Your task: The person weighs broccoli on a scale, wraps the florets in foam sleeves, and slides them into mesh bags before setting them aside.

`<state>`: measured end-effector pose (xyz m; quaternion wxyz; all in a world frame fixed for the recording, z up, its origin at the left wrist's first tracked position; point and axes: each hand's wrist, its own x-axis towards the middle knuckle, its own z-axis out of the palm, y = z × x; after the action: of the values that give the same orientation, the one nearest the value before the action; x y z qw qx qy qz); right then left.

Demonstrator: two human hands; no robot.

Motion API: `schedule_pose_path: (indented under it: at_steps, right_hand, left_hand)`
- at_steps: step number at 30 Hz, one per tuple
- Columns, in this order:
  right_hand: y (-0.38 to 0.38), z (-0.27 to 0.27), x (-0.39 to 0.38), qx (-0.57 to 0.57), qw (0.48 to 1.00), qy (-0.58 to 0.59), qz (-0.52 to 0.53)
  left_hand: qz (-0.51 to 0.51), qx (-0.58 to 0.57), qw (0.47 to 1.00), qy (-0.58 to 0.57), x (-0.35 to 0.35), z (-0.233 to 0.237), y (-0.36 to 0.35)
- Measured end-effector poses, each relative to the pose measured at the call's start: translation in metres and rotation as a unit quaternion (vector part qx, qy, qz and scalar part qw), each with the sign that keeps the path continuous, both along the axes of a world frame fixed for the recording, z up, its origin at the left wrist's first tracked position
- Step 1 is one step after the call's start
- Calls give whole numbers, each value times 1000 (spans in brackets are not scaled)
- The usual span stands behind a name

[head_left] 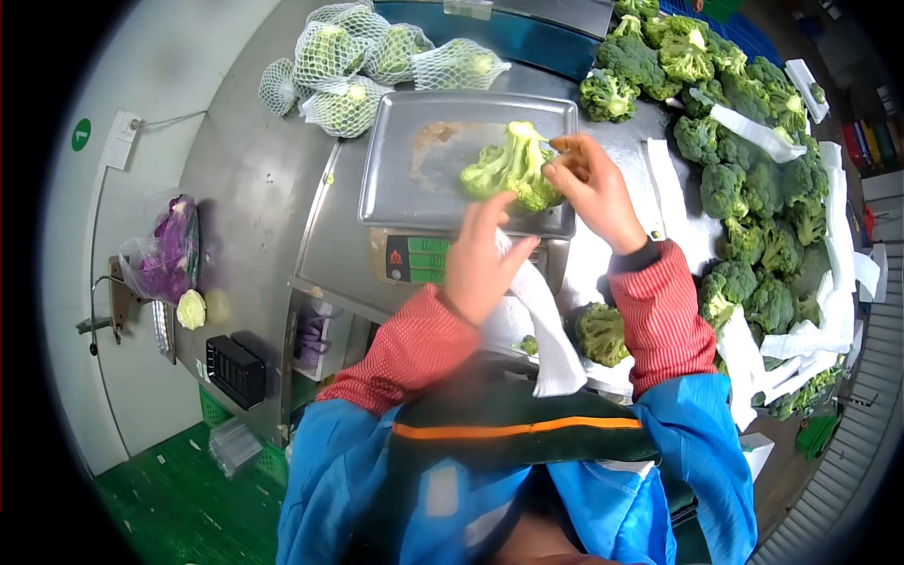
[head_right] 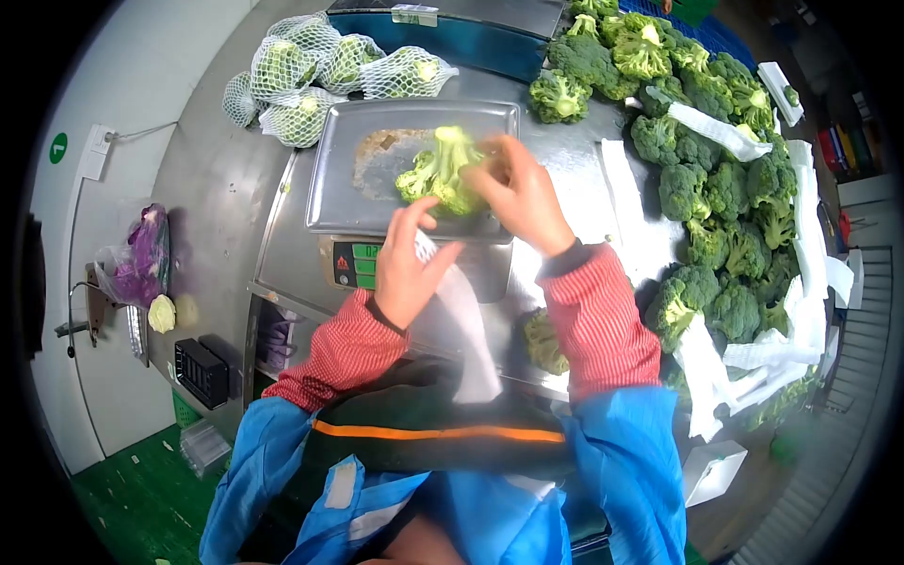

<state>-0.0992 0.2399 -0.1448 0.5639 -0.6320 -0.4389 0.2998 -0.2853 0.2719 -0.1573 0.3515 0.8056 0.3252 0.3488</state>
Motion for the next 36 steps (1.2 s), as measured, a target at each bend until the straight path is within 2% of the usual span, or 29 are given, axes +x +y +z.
schedule_pose_path:
  at_steps: [2,4,7,10,13,17,22,25,27,29,30,33,34,35,36]
  right_hand:
    - [-12,9,-3,20,983,-183,15]
    - [-18,11,-8,17,942,-334,11]
    - [-12,-4,-11,68,924,-375,-34]
    - [-17,6,-5,47,947,-318,5]
    - [-21,8,-5,32,967,-253,17]
    - [-26,3,-7,37,979,-201,5]
    - [-30,5,-4,39,986,-164,-3]
    - [-37,7,-2,82,975,-203,-44]
    - [-49,15,-8,84,968,-216,-98]
    - [-72,30,-32,9,989,-93,-111]
    - [-82,27,-46,-32,995,-67,-72]
    - [-94,1,-78,-101,990,-31,95]
    - [-95,-12,-85,-99,987,24,128]
    - [-97,-17,-83,-90,986,84,110]
    - [-100,-19,-79,-80,982,145,94]
  left_hand:
    - [-7,5,999,36,7,-3,8]
    - [-10,0,999,52,11,-9,10]
    - [-13,-38,999,35,12,-6,8]
    - [-7,-22,999,-32,7,-17,9]
    - [-24,-162,983,-85,-6,-22,13]
    - [-3,-350,923,-158,-15,-9,13]
    - [7,-415,892,-177,-27,-34,22]
    - [7,-545,812,-207,-32,-38,25]
    - [-43,-587,759,-278,-38,-47,25]
    - [-88,-618,687,-372,-41,-39,13]
    - [-3,-659,707,-257,-34,-1,11]
    - [-169,-634,678,-330,-32,-12,-9]
    - [-176,-598,728,-286,-32,-10,-14]
    - [-173,-574,760,-251,-32,-6,-16]
    - [-171,-473,844,-187,-36,-25,-11]
